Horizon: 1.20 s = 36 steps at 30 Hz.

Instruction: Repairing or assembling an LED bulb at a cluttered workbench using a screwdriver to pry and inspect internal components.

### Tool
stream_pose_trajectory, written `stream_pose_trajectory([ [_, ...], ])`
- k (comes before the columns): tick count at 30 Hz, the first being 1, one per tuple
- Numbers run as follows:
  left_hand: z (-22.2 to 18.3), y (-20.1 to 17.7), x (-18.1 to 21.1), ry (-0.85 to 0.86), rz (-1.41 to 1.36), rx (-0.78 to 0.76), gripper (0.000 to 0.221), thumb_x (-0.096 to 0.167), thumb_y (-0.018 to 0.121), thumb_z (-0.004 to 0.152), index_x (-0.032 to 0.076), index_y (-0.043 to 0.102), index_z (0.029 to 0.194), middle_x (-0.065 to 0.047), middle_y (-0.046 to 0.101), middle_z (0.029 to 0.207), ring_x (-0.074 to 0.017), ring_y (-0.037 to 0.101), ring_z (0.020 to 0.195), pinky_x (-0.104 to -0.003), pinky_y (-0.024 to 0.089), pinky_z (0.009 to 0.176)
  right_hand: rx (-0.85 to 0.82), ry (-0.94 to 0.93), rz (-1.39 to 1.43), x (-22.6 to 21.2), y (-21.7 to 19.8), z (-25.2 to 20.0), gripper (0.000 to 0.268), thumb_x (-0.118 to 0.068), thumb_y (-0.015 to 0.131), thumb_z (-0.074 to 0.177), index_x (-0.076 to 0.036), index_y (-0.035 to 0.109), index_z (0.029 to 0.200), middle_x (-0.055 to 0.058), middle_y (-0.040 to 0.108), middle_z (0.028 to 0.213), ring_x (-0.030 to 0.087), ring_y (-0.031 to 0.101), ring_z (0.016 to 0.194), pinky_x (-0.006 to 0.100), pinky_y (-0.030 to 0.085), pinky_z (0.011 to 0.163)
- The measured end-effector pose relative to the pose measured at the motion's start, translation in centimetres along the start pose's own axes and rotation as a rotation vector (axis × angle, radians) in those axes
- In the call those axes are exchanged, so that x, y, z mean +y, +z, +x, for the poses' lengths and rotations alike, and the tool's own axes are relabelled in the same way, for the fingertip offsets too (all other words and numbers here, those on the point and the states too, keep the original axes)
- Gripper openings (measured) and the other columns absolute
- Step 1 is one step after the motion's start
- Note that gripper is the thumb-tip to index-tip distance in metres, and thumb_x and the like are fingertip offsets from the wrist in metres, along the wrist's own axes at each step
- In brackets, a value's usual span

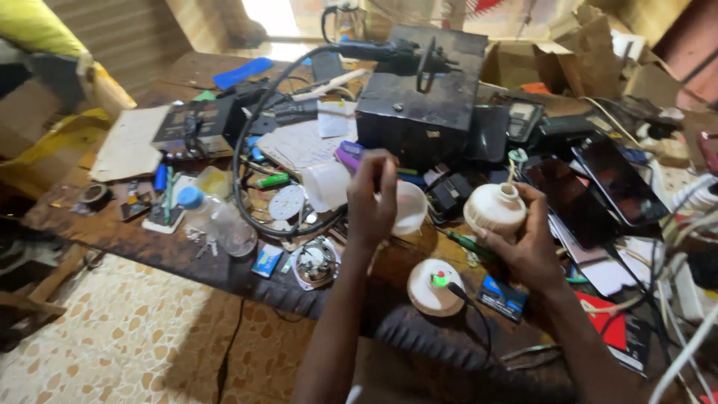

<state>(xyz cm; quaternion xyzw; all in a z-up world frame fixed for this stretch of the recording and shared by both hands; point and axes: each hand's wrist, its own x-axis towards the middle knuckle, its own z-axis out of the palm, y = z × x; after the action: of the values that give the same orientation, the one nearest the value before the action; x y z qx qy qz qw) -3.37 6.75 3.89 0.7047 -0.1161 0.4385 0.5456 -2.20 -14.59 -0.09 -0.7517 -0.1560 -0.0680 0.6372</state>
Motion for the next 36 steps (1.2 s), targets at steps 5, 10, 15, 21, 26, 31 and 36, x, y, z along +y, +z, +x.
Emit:
stream_pose_trajectory([
  [5, -4.8, -2.1, 1.6, -0.046, 0.053, -0.015, 0.008, 0.010, 0.050, 0.086, 0.004, 0.056, 0.086, -0.010, 0.048, 0.060, -0.0215, 0.049, 0.053, -0.030, 0.043, 0.053, -0.028, -0.023, -0.041, 1.1, 0.8, -0.2, 0.080, -0.007, 0.073, 0.060, -0.003, 0.031, 0.128, 0.020, 0.045, 0.108, 0.026, 0.045, 0.100, 0.042, 0.037, 0.089],
  [10, -7.9, -4.1, 3.0, -0.065, 0.147, -0.118, 0.009, 0.011, 0.044, 0.088, 0.004, 0.049, 0.089, -0.007, 0.048, 0.076, -0.0173, 0.046, 0.065, -0.029, 0.039, 0.062, 0.003, 0.219, 0.201, -3.0, 1.8, -1.1, 0.058, -0.005, 0.055, 0.070, -0.014, 0.029, 0.121, 0.011, 0.046, 0.118, 0.018, 0.049, 0.096, 0.028, 0.042, 0.074],
  [15, -9.5, -4.5, 2.8, -0.087, 0.181, -0.202, 0.009, 0.013, 0.044, 0.087, 0.005, 0.048, 0.087, -0.007, 0.047, 0.074, -0.0173, 0.043, 0.063, -0.030, 0.035, 0.055, -0.020, 0.015, -0.114, -1.3, 0.8, -0.9, 0.061, -0.004, 0.063, 0.067, -0.001, 0.036, 0.121, 0.015, 0.043, 0.117, 0.021, 0.044, 0.106, 0.029, 0.038, 0.087],
  [21, -10.5, -4.9, 2.7, -0.255, 0.158, -0.234, 0.011, 0.007, 0.046, 0.082, 0.008, 0.049, 0.093, -0.005, 0.049, 0.078, -0.0123, 0.044, 0.063, -0.022, 0.041, 0.045, -0.030, -0.098, -0.293, -0.9, 0.5, -1.2, 0.063, -0.009, 0.070, 0.063, -0.002, 0.044, 0.120, 0.015, 0.041, 0.118, 0.023, 0.043, 0.108, 0.031, 0.036, 0.091],
  [26, -7.3, -7.7, 1.0, -0.040, 0.367, -0.130, 0.015, 0.011, 0.048, 0.083, 0.006, 0.047, 0.097, -0.008, 0.047, 0.087, -0.0191, 0.045, 0.079, -0.028, 0.040, 0.068, -0.066, -0.094, -0.349, -0.9, 0.5, -1.3, 0.063, -0.010, 0.071, 0.062, -0.003, 0.048, 0.119, 0.013, 0.045, 0.114, 0.022, 0.044, 0.106, 0.031, 0.035, 0.089],
  [31, -3.1, -10.6, 0.4, -0.105, 0.687, -0.106, 0.040, 0.026, 0.056, 0.081, 0.005, 0.044, 0.112, -0.015, 0.044, 0.107, -0.0293, 0.043, 0.100, -0.039, 0.037, 0.084, -0.113, -0.184, -0.485, -0.6, 0.5, -1.4, 0.064, -0.017, 0.073, 0.059, -0.005, 0.052, 0.118, 0.014, 0.050, 0.109, 0.025, 0.047, 0.101, 0.033, 0.035, 0.086],
  [36, -2.4, -10.9, -3.2, -0.304, 0.671, -0.264, 0.006, 0.009, 0.046, 0.083, 0.007, 0.050, 0.080, -0.010, 0.057, 0.083, -0.0229, 0.052, 0.079, -0.032, 0.042, 0.065, -0.116, -0.078, -0.434, -1.4, 0.5, -1.9, 0.064, -0.019, 0.073, 0.057, -0.009, 0.052, 0.117, 0.012, 0.049, 0.110, 0.023, 0.046, 0.104, 0.031, 0.035, 0.087],
])
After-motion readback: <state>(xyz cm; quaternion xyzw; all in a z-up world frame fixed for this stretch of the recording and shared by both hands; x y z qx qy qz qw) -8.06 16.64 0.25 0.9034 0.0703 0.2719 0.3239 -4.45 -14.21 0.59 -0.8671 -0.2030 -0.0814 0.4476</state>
